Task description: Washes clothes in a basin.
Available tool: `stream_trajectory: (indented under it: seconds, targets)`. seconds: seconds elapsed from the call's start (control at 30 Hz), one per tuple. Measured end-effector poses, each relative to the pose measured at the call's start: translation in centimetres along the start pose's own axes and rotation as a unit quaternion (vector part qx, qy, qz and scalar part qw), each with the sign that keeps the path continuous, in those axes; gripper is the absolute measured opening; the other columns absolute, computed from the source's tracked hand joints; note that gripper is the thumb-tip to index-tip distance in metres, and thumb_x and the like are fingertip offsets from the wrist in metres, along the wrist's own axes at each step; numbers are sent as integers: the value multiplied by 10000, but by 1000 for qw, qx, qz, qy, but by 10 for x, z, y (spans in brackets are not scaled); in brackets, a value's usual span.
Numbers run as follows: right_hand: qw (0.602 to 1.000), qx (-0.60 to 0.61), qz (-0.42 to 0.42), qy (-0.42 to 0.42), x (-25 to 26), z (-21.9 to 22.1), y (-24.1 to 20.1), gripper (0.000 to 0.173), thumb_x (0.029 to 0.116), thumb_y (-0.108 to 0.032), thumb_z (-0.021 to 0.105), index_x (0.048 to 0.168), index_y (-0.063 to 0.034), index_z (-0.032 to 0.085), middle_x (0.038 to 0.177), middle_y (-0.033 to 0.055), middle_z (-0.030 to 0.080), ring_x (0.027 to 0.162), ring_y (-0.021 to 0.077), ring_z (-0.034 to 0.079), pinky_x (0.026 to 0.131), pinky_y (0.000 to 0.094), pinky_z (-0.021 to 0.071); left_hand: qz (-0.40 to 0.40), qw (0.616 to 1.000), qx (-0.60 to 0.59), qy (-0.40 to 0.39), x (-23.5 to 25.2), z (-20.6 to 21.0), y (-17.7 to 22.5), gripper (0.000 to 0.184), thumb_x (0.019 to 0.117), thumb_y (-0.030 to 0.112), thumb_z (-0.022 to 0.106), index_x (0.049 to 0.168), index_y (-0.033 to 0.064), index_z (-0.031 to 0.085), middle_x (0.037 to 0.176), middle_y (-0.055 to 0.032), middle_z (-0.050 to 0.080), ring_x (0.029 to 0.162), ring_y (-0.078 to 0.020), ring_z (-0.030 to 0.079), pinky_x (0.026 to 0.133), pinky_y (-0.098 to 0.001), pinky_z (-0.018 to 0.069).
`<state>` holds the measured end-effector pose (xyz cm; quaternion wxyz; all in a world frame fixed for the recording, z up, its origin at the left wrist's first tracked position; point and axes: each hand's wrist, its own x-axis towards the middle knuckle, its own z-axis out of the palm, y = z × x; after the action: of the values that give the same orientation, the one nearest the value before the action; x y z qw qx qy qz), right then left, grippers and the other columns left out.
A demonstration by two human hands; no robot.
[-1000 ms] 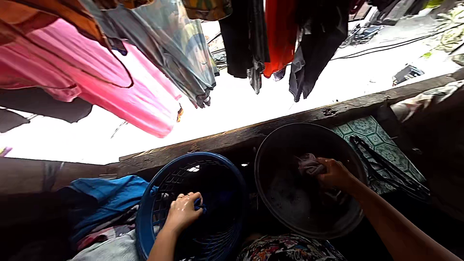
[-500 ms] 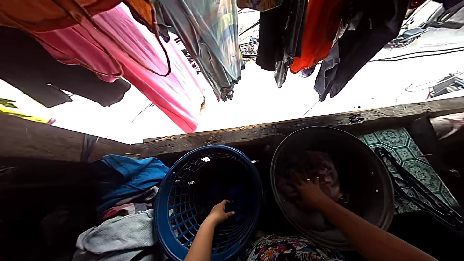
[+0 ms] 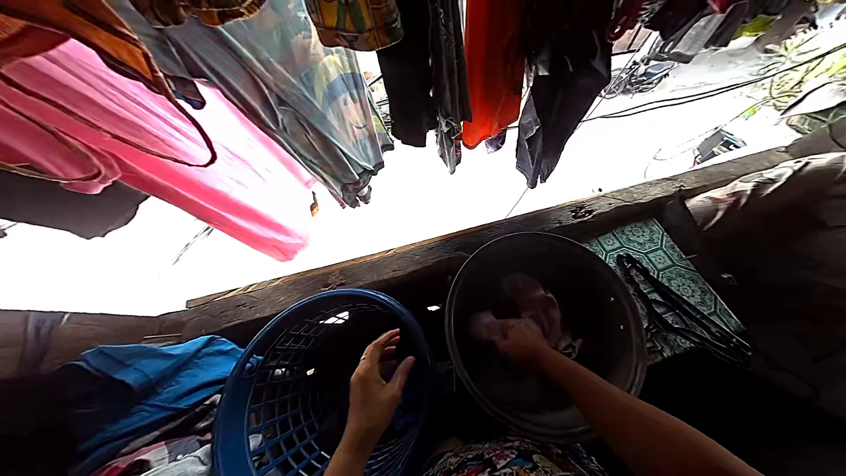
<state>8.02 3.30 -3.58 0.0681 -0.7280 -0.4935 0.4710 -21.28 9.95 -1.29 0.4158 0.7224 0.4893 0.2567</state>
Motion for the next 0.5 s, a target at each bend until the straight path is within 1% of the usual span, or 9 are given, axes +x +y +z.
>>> stream_trajectory:
  seconds: [0.07,0.13,0.2,0.27,0.33,0.37,0.4,0.47,0.5]
  targets:
    - [995,97,7,35,-19,-31,-8,322,1018,-231,633,1152,57,686,1092,260,685,1053,380,651,970,576,481,14,998,-57,-38,5,25,28,668,849,177,786,1421,-32,511,1412,-192,572,1232,-247,628,977,-401,571]
    - [974,212,-12,73,-45,-58,-13,265,1015,-174,642,1174,35,682,1069,198,691,988,291,658,915,502,522,14,990,-95,-101,10,56,53,893,768,185,882,1507,6,414,1509,-170,486,1324,-244,568,1051,-424,542]
    - [927,350,-75,113,-73,-77,-17,196,996,-87,595,1149,-25,701,1028,94,725,912,174,680,821,386,572,-1,983,-99,-156,16,89,68,1203,645,259,965,1603,80,259,1597,-171,375,1399,-288,483,1093,-488,488]
    - [869,454,-125,155,-99,-94,-29,165,968,-82,557,1034,-73,707,877,10,728,763,81,685,693,281,599,-11,977,-63,-205,23,118,79,1503,521,337,1016,1648,127,43,1665,-214,198,1475,-344,357,1145,-506,405]
    - [827,511,-153,181,-120,-109,-43,145,930,-73,555,958,-99,695,824,-18,723,735,60,686,681,258,602,12,973,-55,-225,27,142,83,1636,456,378,1032,1633,58,-58,1671,-287,73,1513,-393,273,1181,-508,362]
    - [806,534,-167,193,-129,-115,-51,155,912,-67,554,917,-117,701,807,-25,728,728,53,691,675,247,604,21,972,-70,-223,28,151,86,1604,474,352,1031,1627,26,-36,1667,-295,82,1516,-383,277,1187,-490,359]
    - [786,556,-183,199,-139,-120,-58,170,911,-61,543,909,-128,700,813,-23,732,740,54,699,686,246,609,25,970,-118,-209,27,158,90,1454,544,244,1005,1619,-7,59,1655,-278,170,1500,-339,319,1192,-457,356]
    - [753,586,-217,208,-158,-124,-70,207,921,-70,517,892,-157,702,823,-28,734,754,47,705,692,242,614,22,958,-242,-153,27,169,99,878,760,90,828,1497,-56,374,1437,-186,531,1303,-168,541,1100,-334,458]
    - [736,598,-240,209,-165,-123,-71,219,931,-89,521,886,-181,716,836,-40,738,768,36,706,701,236,613,32,956,-260,-133,30,173,104,626,879,83,714,1425,-82,455,1311,-167,610,1194,-121,588,1036,-299,483]
